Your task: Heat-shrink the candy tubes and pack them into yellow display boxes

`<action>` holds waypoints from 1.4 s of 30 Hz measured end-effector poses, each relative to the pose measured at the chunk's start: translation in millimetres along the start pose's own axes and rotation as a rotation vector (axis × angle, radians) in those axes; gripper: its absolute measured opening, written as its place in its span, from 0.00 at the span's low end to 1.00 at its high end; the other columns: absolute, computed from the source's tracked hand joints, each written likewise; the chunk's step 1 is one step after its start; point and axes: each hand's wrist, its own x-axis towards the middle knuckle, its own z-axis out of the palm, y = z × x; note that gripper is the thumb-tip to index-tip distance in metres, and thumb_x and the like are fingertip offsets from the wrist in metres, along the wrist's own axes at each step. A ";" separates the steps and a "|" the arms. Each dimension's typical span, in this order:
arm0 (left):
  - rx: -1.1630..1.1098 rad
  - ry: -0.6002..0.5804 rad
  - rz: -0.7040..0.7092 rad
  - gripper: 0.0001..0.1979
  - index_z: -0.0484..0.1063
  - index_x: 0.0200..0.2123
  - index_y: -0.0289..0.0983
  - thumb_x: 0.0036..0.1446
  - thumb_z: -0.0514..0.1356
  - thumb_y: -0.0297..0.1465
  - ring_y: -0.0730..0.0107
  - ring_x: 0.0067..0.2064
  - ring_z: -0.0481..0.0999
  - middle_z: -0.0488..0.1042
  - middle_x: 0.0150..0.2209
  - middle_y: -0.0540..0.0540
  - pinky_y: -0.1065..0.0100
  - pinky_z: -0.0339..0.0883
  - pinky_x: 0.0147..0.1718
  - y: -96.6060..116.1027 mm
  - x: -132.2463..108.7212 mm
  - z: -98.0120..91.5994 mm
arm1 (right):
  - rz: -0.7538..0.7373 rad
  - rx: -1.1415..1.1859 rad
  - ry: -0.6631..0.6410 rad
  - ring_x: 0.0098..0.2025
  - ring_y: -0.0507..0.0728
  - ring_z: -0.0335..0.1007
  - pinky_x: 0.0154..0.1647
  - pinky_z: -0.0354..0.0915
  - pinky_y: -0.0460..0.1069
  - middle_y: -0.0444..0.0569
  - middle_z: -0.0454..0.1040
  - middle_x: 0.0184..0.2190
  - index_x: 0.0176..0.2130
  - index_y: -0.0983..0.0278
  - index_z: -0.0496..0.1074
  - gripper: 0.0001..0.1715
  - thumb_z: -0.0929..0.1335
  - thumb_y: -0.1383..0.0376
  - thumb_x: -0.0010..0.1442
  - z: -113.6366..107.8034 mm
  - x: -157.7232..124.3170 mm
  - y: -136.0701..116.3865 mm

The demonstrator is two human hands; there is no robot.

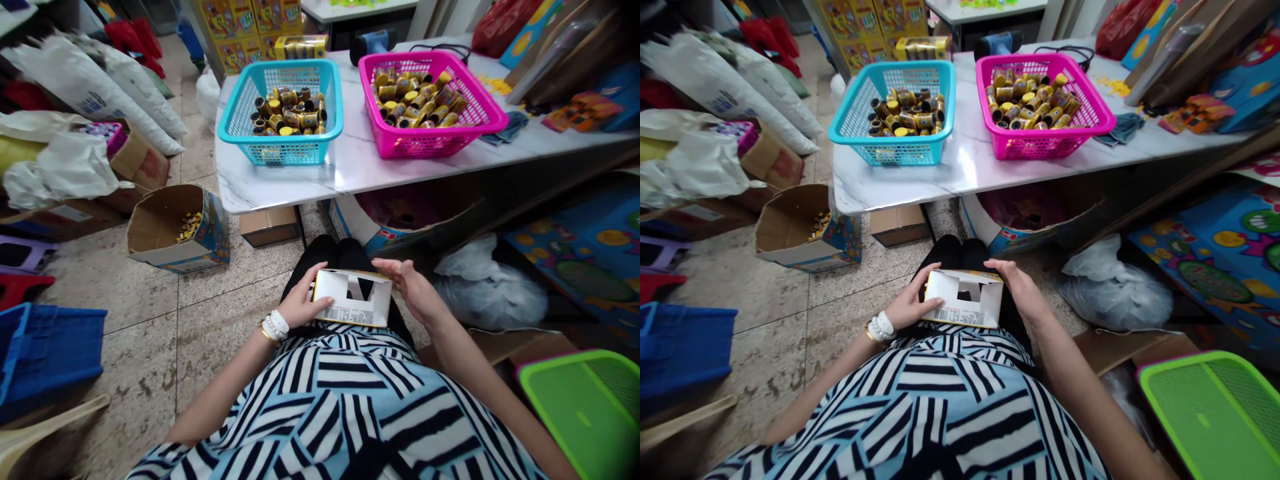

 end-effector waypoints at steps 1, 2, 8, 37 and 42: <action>-0.014 -0.002 -0.008 0.39 0.54 0.66 0.42 0.53 0.63 0.35 0.57 0.56 0.71 0.69 0.58 0.43 0.60 0.64 0.57 -2.4 2.2 1.0 | -0.021 -0.076 -0.022 0.60 0.61 0.66 0.63 0.59 0.57 0.48 0.73 0.56 0.49 0.56 0.76 0.33 0.60 0.38 0.61 2.0 4.2 -5.4; -0.022 0.001 -0.015 0.39 0.53 0.66 0.42 0.53 0.63 0.35 0.58 0.55 0.72 0.69 0.58 0.43 0.60 0.65 0.56 -5.1 4.6 2.5 | -0.038 -0.167 -0.047 0.59 0.61 0.67 0.62 0.60 0.57 0.48 0.75 0.55 0.49 0.56 0.76 0.30 0.64 0.40 0.60 4.4 7.7 -9.4; 0.049 0.093 0.002 0.38 0.54 0.66 0.40 0.53 0.63 0.35 0.56 0.57 0.70 0.67 0.61 0.40 0.55 0.62 0.59 -11.2 10.6 11.5 | -0.057 -0.433 0.198 0.44 0.61 0.75 0.47 0.67 0.53 0.49 0.80 0.41 0.41 0.59 0.79 0.30 0.58 0.44 0.65 30.7 10.6 1.3; 0.362 -0.140 0.294 0.28 0.79 0.45 0.42 0.69 0.39 0.42 0.63 0.50 0.75 0.79 0.48 0.46 0.60 0.63 0.53 28.7 49.4 4.8 | -0.148 -0.319 0.002 0.58 0.61 0.66 0.61 0.61 0.57 0.51 0.69 0.57 0.58 0.57 0.64 0.32 0.71 0.60 0.54 21.7 -6.2 38.4; 0.619 -0.189 0.249 0.22 0.73 0.51 0.41 0.57 0.60 0.46 0.57 0.51 0.73 0.76 0.51 0.44 0.57 0.63 0.54 34.2 48.2 7.3 | -0.129 -0.275 -0.219 0.64 0.61 0.58 0.67 0.52 0.58 0.49 0.62 0.63 0.63 0.55 0.60 0.35 0.69 0.58 0.58 -3.1 -7.8 39.3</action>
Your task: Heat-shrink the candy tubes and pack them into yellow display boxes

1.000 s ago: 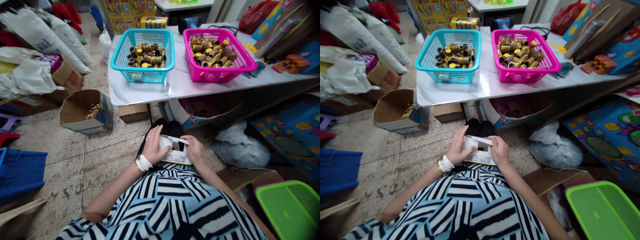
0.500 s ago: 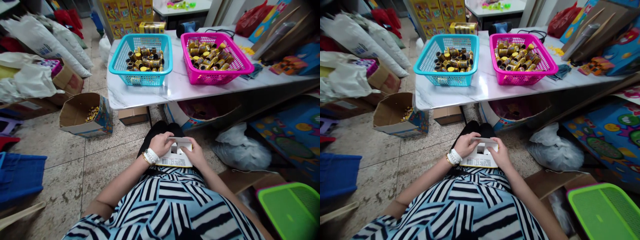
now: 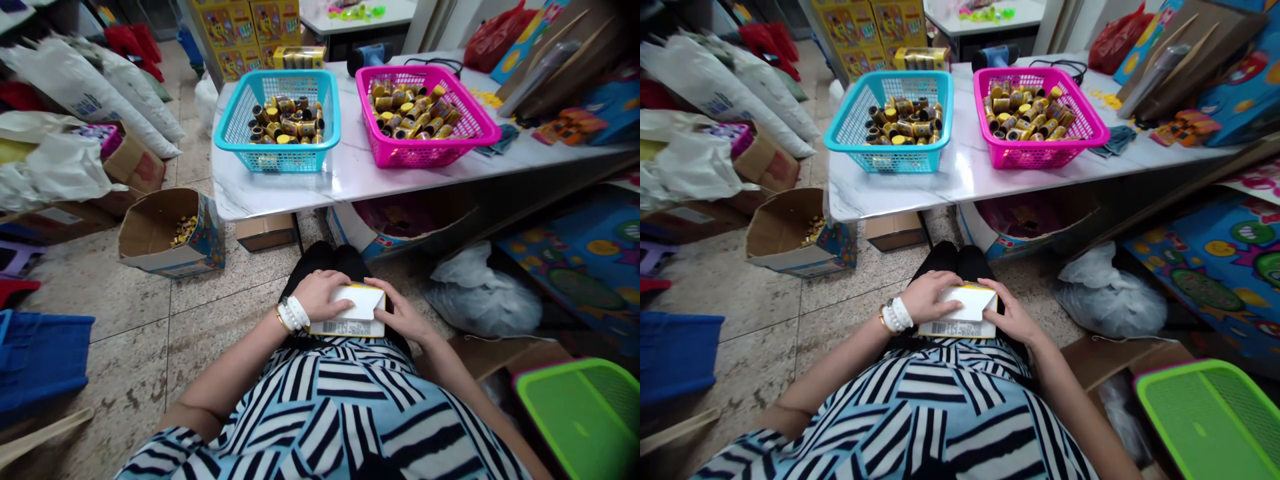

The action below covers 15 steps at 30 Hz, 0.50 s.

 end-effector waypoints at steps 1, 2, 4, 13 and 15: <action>0.051 -0.011 -0.013 0.25 0.72 0.52 0.39 0.55 0.62 0.46 0.56 0.50 0.74 0.76 0.50 0.43 0.56 0.64 0.53 0.8 0.0 1.2 | 0.001 0.013 -0.033 0.64 0.62 0.58 0.67 0.52 0.58 0.49 0.62 0.63 0.63 0.55 0.60 0.35 0.69 0.58 0.58 -4.6 -0.5 1.2; 0.090 -0.015 -0.032 0.26 0.71 0.52 0.39 0.55 0.61 0.47 0.56 0.49 0.74 0.77 0.49 0.42 0.56 0.65 0.52 1.1 0.0 2.6 | 0.004 0.039 -0.066 0.64 0.62 0.59 0.66 0.53 0.59 0.50 0.62 0.63 0.63 0.55 0.60 0.36 0.69 0.57 0.58 -8.8 -0.7 2.2; 0.125 -0.012 -0.056 0.26 0.71 0.51 0.38 0.57 0.59 0.49 0.56 0.48 0.74 0.77 0.47 0.42 0.56 0.65 0.51 0.0 -0.1 5.7 | 0.013 0.124 -0.143 0.63 0.63 0.61 0.64 0.56 0.59 0.51 0.63 0.63 0.64 0.56 0.58 0.37 0.68 0.54 0.59 -14.7 -0.7 3.3; 0.074 -0.020 0.108 0.33 0.68 0.57 0.37 0.55 0.59 0.53 0.55 0.51 0.72 0.75 0.52 0.39 0.56 0.62 0.53 -13.7 -2.9 1.8 | 0.101 -0.142 0.119 0.57 0.63 0.66 0.58 0.61 0.57 0.52 0.67 0.58 0.61 0.57 0.58 0.52 0.78 0.55 0.42 10.0 6.8 -8.5; 0.055 -0.043 0.170 0.37 0.65 0.59 0.38 0.53 0.60 0.54 0.55 0.53 0.72 0.74 0.54 0.39 0.56 0.62 0.54 -17.7 -4.5 -1.4 | 0.104 -0.131 0.136 0.52 0.61 0.68 0.53 0.64 0.55 0.50 0.70 0.54 0.56 0.58 0.62 0.42 0.76 0.55 0.45 14.9 8.7 -12.1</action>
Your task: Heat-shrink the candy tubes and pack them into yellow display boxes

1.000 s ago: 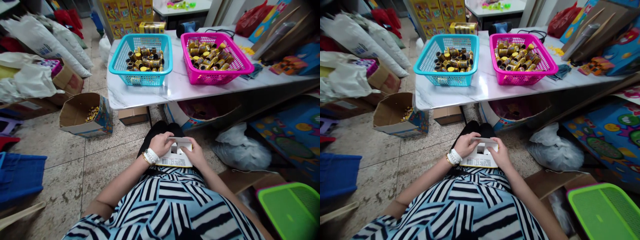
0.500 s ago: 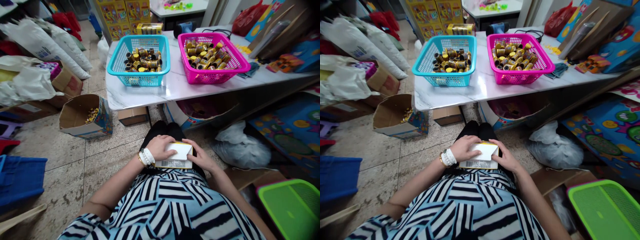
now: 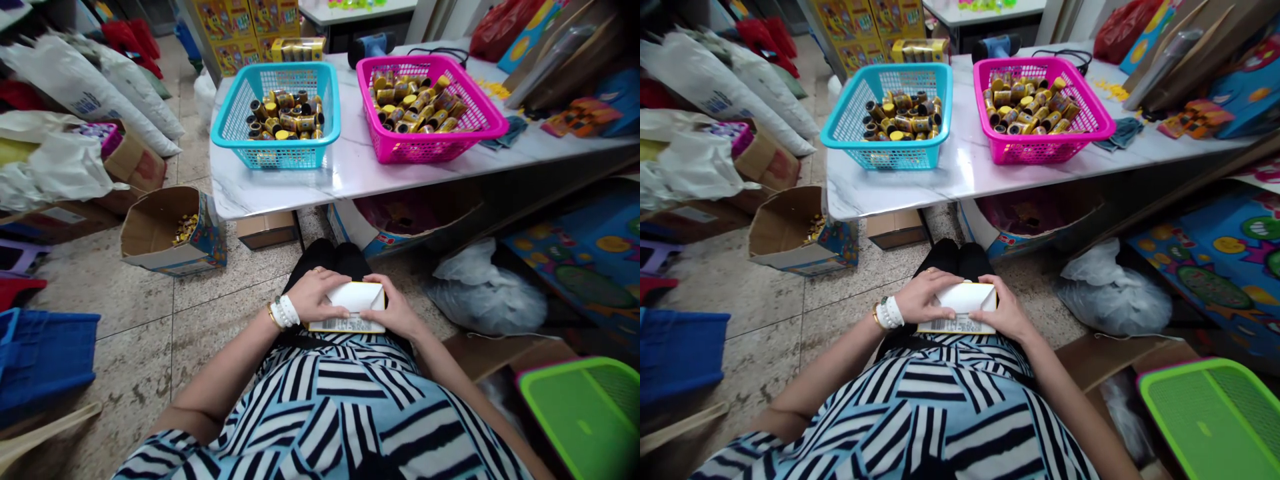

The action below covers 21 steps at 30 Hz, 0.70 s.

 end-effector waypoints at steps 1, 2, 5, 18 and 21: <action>0.001 -0.001 0.008 0.37 0.65 0.60 0.38 0.54 0.60 0.54 0.55 0.53 0.72 0.74 0.54 0.38 0.56 0.62 0.54 -1.8 -0.9 -0.5 | 0.002 0.011 0.003 0.50 0.60 0.70 0.50 0.65 0.53 0.49 0.71 0.52 0.54 0.58 0.64 0.38 0.75 0.54 0.47 1.4 0.5 -1.7; 0.008 0.003 0.007 0.36 0.65 0.60 0.37 0.55 0.60 0.53 0.55 0.53 0.72 0.74 0.53 0.38 0.56 0.62 0.54 -3.5 -1.5 -0.4 | 0.005 0.024 0.008 0.47 0.59 0.70 0.47 0.66 0.52 0.48 0.72 0.49 0.52 0.59 0.65 0.34 0.75 0.54 0.48 2.5 1.0 -3.1; 0.038 0.035 -0.010 0.32 0.67 0.58 0.35 0.58 0.59 0.49 0.57 0.50 0.74 0.75 0.51 0.37 0.57 0.64 0.52 -6.7 -1.4 3.1 | 0.013 0.070 0.033 0.41 0.57 0.71 0.42 0.66 0.50 0.47 0.74 0.44 0.49 0.59 0.67 0.28 0.73 0.54 0.51 3.9 3.0 -4.2; 0.140 -0.044 -0.063 0.30 0.63 0.63 0.42 0.57 0.62 0.36 0.59 0.51 0.74 0.74 0.54 0.41 0.58 0.63 0.52 -8.0 8.3 8.9 | 0.100 0.224 0.036 0.46 0.59 0.72 0.46 0.69 0.53 0.49 0.74 0.48 0.53 0.59 0.68 0.27 0.68 0.50 0.58 3.4 9.7 17.3; 0.125 0.011 -0.087 0.28 0.64 0.62 0.38 0.59 0.60 0.38 0.60 0.48 0.74 0.74 0.53 0.40 0.58 0.63 0.52 -6.6 5.7 10.6 | 0.116 0.126 0.101 0.44 0.59 0.73 0.45 0.69 0.53 0.49 0.76 0.47 0.55 0.58 0.67 0.27 0.67 0.51 0.59 11.5 10.9 14.4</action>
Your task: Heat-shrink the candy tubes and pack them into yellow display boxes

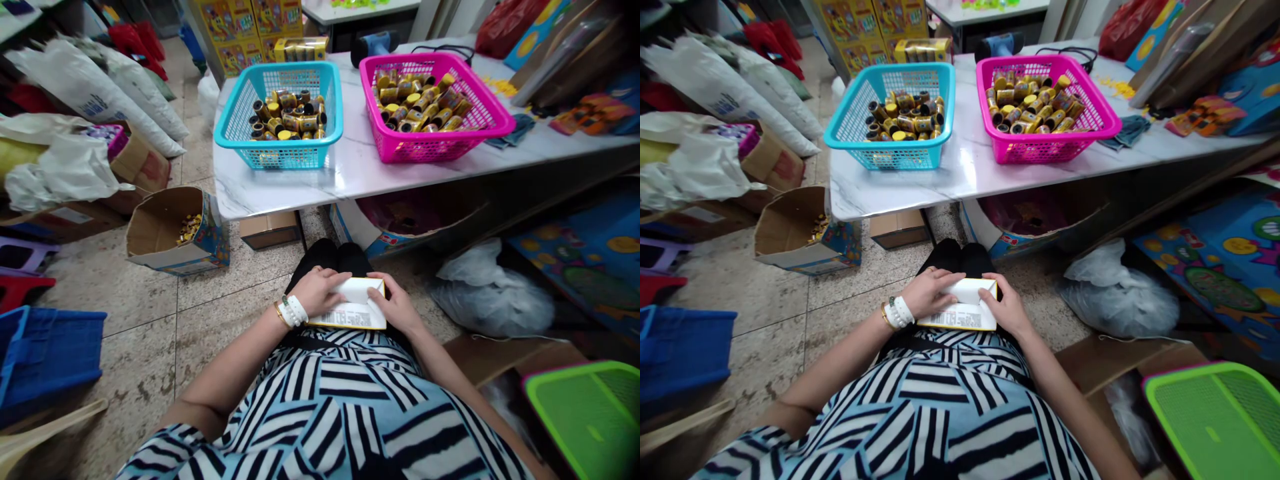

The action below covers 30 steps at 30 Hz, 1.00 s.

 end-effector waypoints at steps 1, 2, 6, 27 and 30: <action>-0.009 0.020 -0.005 0.28 0.64 0.61 0.37 0.59 0.60 0.38 0.60 0.48 0.73 0.74 0.52 0.39 0.57 0.64 0.52 -0.2 -1.2 0.7 | 0.004 -0.054 0.015 0.42 0.59 0.74 0.44 0.69 0.53 0.49 0.76 0.46 0.55 0.58 0.67 0.27 0.66 0.51 0.60 2.0 0.1 -1.8; -0.018 0.042 -0.011 0.28 0.65 0.61 0.36 0.59 0.60 0.38 0.59 0.48 0.73 0.74 0.52 0.39 0.57 0.64 0.52 -0.7 -2.4 1.4 | 0.008 -0.107 0.026 0.42 0.60 0.74 0.44 0.69 0.54 0.50 0.77 0.45 0.56 0.58 0.66 0.27 0.65 0.52 0.61 3.6 0.4 -3.9; -0.053 0.125 -0.067 0.25 0.70 0.57 0.36 0.58 0.59 0.41 0.58 0.47 0.70 0.73 0.48 0.39 0.57 0.65 0.51 -4.3 -5.8 3.7 | 0.010 -0.220 0.047 0.45 0.62 0.75 0.46 0.68 0.55 0.53 0.77 0.48 0.60 0.59 0.63 0.30 0.63 0.51 0.63 4.6 2.5 -12.3; 0.249 0.013 -0.129 0.35 0.58 0.65 0.35 0.58 0.59 0.44 0.51 0.48 0.67 0.72 0.48 0.36 0.55 0.61 0.46 27.4 -12.4 -2.8 | -0.073 0.180 -0.320 0.64 0.61 0.60 0.64 0.58 0.58 0.56 0.59 0.66 0.70 0.57 0.45 0.45 0.65 0.49 0.63 -15.1 -5.0 -0.1; 0.196 0.012 -0.118 0.32 0.58 0.65 0.37 0.63 0.53 0.45 0.54 0.48 0.68 0.73 0.49 0.38 0.55 0.61 0.46 28.4 -14.2 -6.4 | -0.063 0.215 -0.322 0.66 0.59 0.57 0.65 0.55 0.58 0.53 0.60 0.66 0.68 0.55 0.51 0.36 0.61 0.50 0.66 -19.4 -7.0 -2.4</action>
